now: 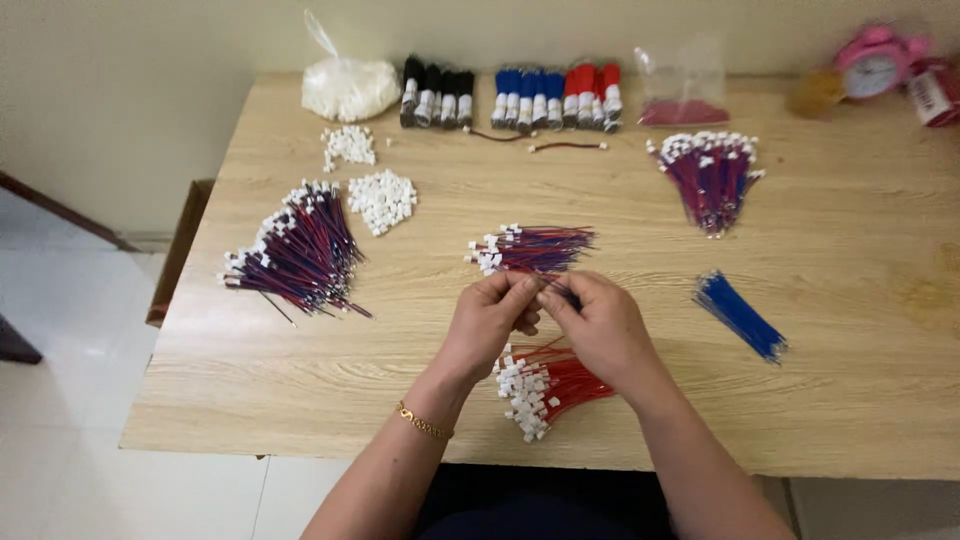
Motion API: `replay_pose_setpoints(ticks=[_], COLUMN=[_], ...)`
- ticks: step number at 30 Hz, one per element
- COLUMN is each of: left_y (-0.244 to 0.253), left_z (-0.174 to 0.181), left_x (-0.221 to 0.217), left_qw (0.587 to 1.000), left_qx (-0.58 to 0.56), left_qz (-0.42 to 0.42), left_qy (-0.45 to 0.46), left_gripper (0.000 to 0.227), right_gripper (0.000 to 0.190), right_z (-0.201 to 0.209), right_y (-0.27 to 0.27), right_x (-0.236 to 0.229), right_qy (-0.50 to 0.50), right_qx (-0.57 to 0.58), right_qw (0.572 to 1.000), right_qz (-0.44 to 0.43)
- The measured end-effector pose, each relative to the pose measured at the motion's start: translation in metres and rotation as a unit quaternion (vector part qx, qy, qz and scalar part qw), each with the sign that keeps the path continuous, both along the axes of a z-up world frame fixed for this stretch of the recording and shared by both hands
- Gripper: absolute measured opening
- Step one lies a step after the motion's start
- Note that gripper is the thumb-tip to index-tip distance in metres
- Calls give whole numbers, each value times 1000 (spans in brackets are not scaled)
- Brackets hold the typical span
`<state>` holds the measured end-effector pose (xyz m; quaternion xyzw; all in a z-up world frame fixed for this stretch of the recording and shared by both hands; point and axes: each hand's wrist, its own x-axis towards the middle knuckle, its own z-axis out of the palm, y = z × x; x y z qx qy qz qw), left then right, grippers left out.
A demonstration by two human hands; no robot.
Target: The person assembles wire harnesses by inserting red and blue wires into white plastic connectors. They pick up individual wires from piles on the table and slide them into the connector ends, then place the completed units into a growing stack.
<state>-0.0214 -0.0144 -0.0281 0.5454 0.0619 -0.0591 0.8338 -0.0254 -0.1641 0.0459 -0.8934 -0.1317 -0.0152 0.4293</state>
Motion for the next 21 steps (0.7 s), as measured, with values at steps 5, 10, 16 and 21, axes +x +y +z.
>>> replay_pose_setpoints(ticks=[5, 10, 16, 21], left_y=[4, 24, 40, 41], left_z=[-22, 26, -17, -38], left_x=[15, 3, -10, -10], left_qw=[1000, 983, 720, 713], left_qx=[27, 183, 653, 633], left_qz=[-2, -24, -198, -163], left_qy=[11, 2, -131, -255], left_gripper=[19, 35, 20, 6], right_gripper=[14, 16, 26, 40], right_z=[-14, -41, -37, -9], right_y=[2, -3, -6, 2], right_x=[22, 48, 69, 64], right_qy=[39, 48, 11, 192], right_qx=[18, 38, 16, 2], right_qw=[999, 998, 999, 979], right_qz=[6, 4, 29, -67])
